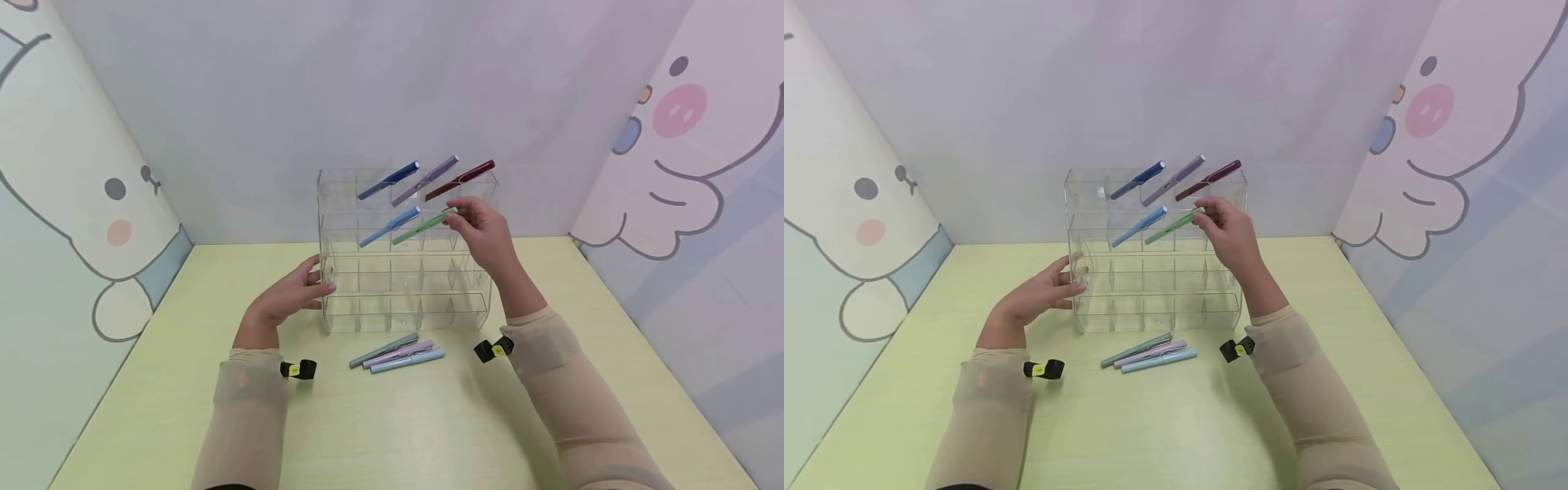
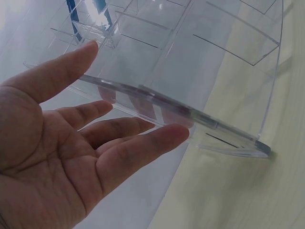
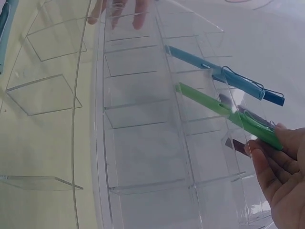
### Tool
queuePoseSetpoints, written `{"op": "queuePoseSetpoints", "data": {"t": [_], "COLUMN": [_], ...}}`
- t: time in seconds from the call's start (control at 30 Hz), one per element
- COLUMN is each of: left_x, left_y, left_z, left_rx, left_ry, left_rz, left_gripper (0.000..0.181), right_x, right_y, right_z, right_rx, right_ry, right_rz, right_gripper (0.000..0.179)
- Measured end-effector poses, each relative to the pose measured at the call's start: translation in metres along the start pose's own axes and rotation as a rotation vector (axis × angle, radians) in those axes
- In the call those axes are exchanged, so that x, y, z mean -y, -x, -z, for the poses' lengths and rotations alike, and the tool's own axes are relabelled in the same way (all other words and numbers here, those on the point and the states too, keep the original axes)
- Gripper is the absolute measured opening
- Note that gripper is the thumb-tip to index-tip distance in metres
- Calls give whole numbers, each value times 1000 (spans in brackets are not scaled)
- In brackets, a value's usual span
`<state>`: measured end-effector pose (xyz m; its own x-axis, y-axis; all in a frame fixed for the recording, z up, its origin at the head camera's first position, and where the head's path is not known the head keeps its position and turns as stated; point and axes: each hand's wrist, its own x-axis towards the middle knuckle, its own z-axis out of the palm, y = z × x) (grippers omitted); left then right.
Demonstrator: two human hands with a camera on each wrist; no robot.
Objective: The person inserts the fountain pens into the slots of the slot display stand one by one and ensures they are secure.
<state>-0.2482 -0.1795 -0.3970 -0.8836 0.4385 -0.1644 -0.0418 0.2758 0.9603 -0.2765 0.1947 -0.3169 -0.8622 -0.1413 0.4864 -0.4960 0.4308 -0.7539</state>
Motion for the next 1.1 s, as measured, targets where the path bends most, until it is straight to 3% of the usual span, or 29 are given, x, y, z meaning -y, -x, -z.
{"op": "queuePoseSetpoints", "data": {"t": [0.23,1.1], "left_x": [1,1], "left_y": [0,0], "left_z": [0,0], "left_rx": [15,7], "left_ry": [21,5], "left_rz": [-24,-8], "left_gripper": [87,88], "right_x": [-1,-1], "right_y": [-1,7], "right_z": [-1,-2], "right_rx": [4,1], "right_ry": [92,128], "right_rz": [3,57], "right_gripper": [33,41]}}
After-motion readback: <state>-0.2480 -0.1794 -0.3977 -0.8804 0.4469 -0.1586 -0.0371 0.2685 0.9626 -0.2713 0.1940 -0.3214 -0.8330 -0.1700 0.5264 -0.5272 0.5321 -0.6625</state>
